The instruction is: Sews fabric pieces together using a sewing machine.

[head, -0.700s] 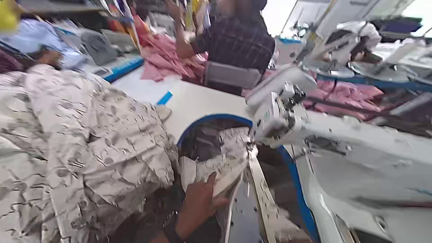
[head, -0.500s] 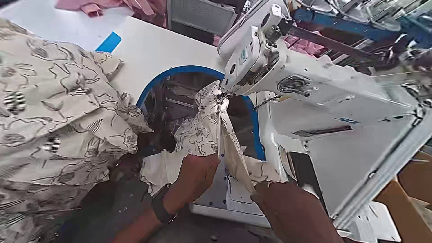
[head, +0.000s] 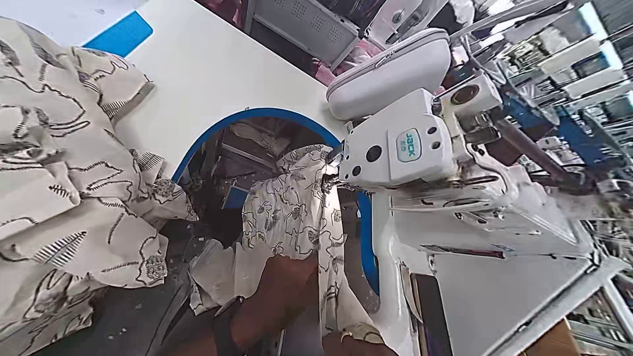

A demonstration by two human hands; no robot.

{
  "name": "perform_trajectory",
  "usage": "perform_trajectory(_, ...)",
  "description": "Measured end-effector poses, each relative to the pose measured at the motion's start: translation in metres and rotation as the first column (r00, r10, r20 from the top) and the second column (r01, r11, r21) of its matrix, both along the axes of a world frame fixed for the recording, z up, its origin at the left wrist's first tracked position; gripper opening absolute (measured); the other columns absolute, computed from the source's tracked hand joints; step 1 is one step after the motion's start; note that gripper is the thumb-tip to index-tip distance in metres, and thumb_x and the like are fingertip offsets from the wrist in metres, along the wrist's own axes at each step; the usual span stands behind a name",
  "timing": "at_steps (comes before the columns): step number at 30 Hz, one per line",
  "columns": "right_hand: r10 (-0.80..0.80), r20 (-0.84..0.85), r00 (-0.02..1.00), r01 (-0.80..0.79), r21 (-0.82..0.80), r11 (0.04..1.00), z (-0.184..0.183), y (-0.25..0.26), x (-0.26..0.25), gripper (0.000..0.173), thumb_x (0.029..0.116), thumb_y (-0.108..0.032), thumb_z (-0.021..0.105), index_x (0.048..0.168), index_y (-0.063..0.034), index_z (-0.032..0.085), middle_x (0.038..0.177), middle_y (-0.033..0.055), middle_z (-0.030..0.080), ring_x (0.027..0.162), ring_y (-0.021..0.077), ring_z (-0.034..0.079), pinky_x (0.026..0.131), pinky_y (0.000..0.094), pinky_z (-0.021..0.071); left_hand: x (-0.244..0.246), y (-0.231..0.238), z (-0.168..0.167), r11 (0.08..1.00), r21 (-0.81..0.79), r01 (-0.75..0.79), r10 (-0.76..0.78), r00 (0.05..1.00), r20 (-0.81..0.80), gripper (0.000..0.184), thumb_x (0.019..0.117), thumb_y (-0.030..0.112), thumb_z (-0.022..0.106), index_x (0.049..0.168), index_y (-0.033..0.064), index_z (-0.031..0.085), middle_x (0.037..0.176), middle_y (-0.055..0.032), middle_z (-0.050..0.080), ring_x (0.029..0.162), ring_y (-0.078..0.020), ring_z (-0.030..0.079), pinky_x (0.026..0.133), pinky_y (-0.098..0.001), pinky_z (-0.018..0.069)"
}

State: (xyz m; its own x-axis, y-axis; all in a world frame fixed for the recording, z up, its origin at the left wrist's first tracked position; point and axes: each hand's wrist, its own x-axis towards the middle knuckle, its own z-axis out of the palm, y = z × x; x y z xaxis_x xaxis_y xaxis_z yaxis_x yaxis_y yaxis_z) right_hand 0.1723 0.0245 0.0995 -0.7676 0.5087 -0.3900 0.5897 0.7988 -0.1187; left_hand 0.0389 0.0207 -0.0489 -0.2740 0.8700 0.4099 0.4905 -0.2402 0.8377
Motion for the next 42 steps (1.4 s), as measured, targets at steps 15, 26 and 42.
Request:
perform_trajectory(15, -0.042, -0.062, 0.997, 0.052, 0.171, 0.984, -0.011, 0.014, -0.004, 0.015, 0.0907, -0.012, 0.066, 0.084, 0.0002, 0.07, 0.063, 0.0146, 0.063, 0.054, 0.0306, 0.067, 0.044, 0.0422, 0.0496, -0.025, -0.003, 0.025, 0.952, -0.17, 0.253, -0.276, 0.952, -0.13, 0.016, 0.0936, 0.014, 0.059, 0.088, 0.0055, 0.072, 0.052, -0.0087, 0.054, 0.047, -0.0283, 0.059, 0.044, -0.0443, 0.045)
perform_trajectory(26, 0.051, -0.312, 0.949, 0.059, 0.332, 0.941, -0.032, 0.022, 0.0, 0.015, 0.0851, 0.0, 0.066, 0.092, -0.0026, 0.079, 0.077, 0.0132, 0.069, 0.06, 0.0228, 0.067, 0.049, 0.031, 0.0528, -0.031, 0.004, 0.015, 0.94, -0.143, 0.308, -0.288, 0.947, 0.144, 0.019, 0.0965, 0.011, 0.058, 0.104, 0.0014, 0.072, 0.064, -0.0118, 0.063, 0.058, -0.0279, 0.064, 0.055, -0.0473, 0.0492)
perform_trajectory(42, 0.109, -0.534, 0.839, 0.247, 0.551, 0.797, -0.074, 0.053, -0.026, 0.022, 0.0908, -0.01, 0.056, 0.083, -0.0025, 0.075, 0.069, 0.0106, 0.064, 0.05, 0.0193, 0.06, 0.041, 0.029, 0.0443, -0.026, 0.03, 0.001, 0.946, -0.103, 0.307, -0.257, 0.906, 0.336, 0.028, 0.0987, 0.013, 0.053, 0.079, 0.0014, 0.068, 0.066, -0.0071, 0.06, 0.062, -0.016, 0.057, 0.062, -0.0382, 0.0451)
